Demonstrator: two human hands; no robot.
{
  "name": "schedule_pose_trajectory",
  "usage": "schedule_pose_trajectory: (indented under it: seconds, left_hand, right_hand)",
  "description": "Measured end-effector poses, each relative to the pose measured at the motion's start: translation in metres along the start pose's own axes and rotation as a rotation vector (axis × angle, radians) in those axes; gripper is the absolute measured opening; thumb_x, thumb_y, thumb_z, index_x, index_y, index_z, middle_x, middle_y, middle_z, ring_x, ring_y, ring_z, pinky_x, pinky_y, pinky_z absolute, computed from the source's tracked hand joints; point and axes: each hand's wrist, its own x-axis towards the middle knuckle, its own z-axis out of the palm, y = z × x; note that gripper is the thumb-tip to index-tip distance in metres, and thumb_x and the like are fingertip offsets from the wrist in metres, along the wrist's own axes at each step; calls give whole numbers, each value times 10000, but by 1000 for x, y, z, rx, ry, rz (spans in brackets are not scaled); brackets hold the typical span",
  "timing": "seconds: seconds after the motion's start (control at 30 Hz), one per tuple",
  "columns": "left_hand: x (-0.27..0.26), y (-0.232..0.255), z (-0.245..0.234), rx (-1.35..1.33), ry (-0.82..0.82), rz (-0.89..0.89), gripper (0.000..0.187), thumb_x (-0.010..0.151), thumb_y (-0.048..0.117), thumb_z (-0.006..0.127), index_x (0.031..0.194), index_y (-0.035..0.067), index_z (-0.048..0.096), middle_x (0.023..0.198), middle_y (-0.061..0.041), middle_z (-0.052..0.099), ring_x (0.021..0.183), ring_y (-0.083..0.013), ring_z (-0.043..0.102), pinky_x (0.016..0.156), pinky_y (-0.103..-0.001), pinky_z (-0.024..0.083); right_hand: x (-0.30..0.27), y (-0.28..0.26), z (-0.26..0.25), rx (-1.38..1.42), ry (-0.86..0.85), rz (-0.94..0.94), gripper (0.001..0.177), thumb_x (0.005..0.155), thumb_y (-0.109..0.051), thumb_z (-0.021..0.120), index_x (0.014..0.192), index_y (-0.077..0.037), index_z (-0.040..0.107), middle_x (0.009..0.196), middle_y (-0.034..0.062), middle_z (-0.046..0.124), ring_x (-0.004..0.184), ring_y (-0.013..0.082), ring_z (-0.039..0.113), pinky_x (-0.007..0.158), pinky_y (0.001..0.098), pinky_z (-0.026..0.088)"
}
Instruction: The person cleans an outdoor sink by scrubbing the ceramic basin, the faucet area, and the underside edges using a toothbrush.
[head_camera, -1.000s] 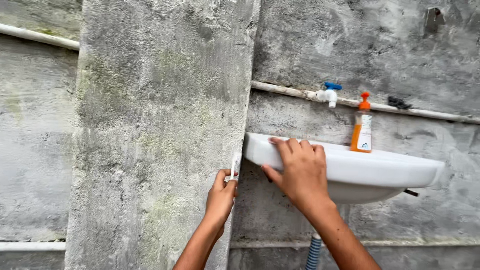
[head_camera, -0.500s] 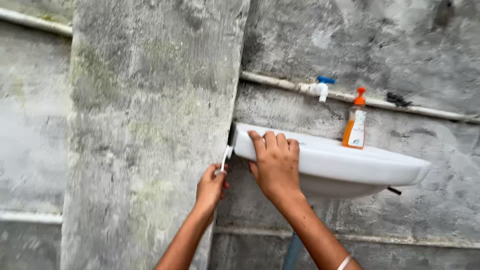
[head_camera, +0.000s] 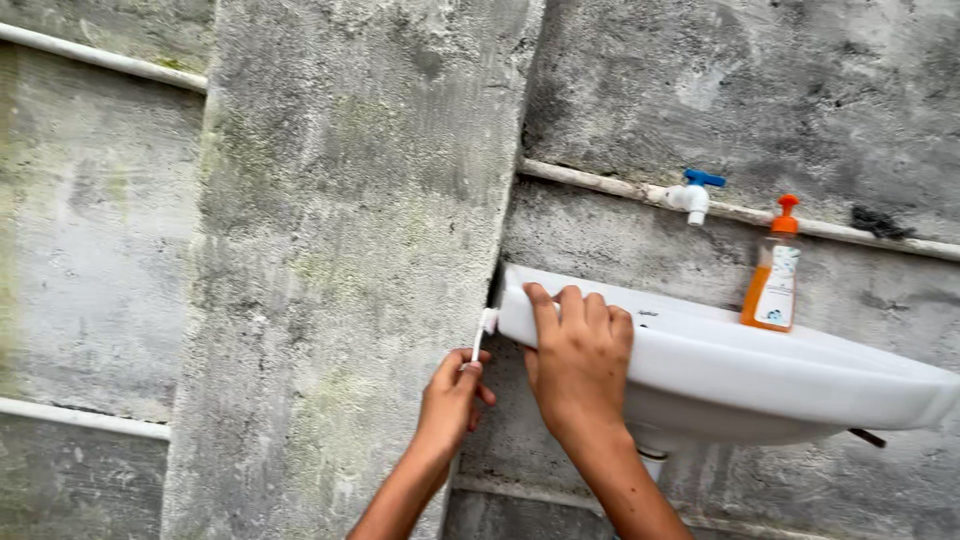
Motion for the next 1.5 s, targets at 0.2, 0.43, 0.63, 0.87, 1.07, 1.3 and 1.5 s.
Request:
schedule_pose_trajectory:
  seconds: [0.2,0.43,0.63,0.87,1.07,1.3,1.5]
  left_hand:
    - [1,3,6,158,-4,98,313,1044,345,465,1093,139,695,630,-3,607,569,-78,484,540,-249,380]
    - [28,-12,26,100,-51,3,323,1038,381,469,979,125,658,604,-4,472,555,-115,443,523,-328,362]
    - [23,-27,54,113,-45,137,320,1047,397,419,993,115,560,615,-119,530,555,-260,531,542,-430,379]
    - [5,0,68,104,-41,196,282,1033,364,415,1008,115,545,674,-208,627,657,-446,641,582,-546,426]
    - [-15,28,43,289,-64,211,272,1035,335,398,1028,118,563,725,-169,681,737,-435,669,619,-575,439]
    - [-20,47,46,267,1,227,287,1038,312,403,1005,82,571,821,-138,695,804,-403,667,681,-557,459]
    - [-34,36,55,437,-25,387,308,1044,324,394,976,115,610,874,-98,629,883,-290,639,787,-489,440]
  right_hand:
    - [2,-4,-4,-102,-61,38,753,620,-277,879,1312,-185,598,1040,60,608,1037,259,571,957,446,389]
    - [3,-4,-6,-169,-99,87,712,644,-332,888,1286,-180,619,1005,77,618,982,272,578,939,461,394]
    - [0,-1,-5,-203,-21,32,733,620,-326,880,1296,-189,629,1000,71,623,966,276,576,886,461,395]
    - [0,5,-7,-181,-73,61,749,605,-324,888,1299,-219,626,1010,42,627,971,271,560,893,454,380]
    - [1,10,-15,-155,-152,62,823,572,-283,906,1318,-167,579,1048,69,624,1014,286,551,921,463,368]
    - [2,22,-25,-86,-275,25,738,624,-205,859,1300,-130,572,1158,82,636,1144,296,549,1000,448,362]
    - [8,25,-38,-192,-375,128,820,652,-382,887,1408,-332,575,1197,30,639,1132,284,536,912,493,345]
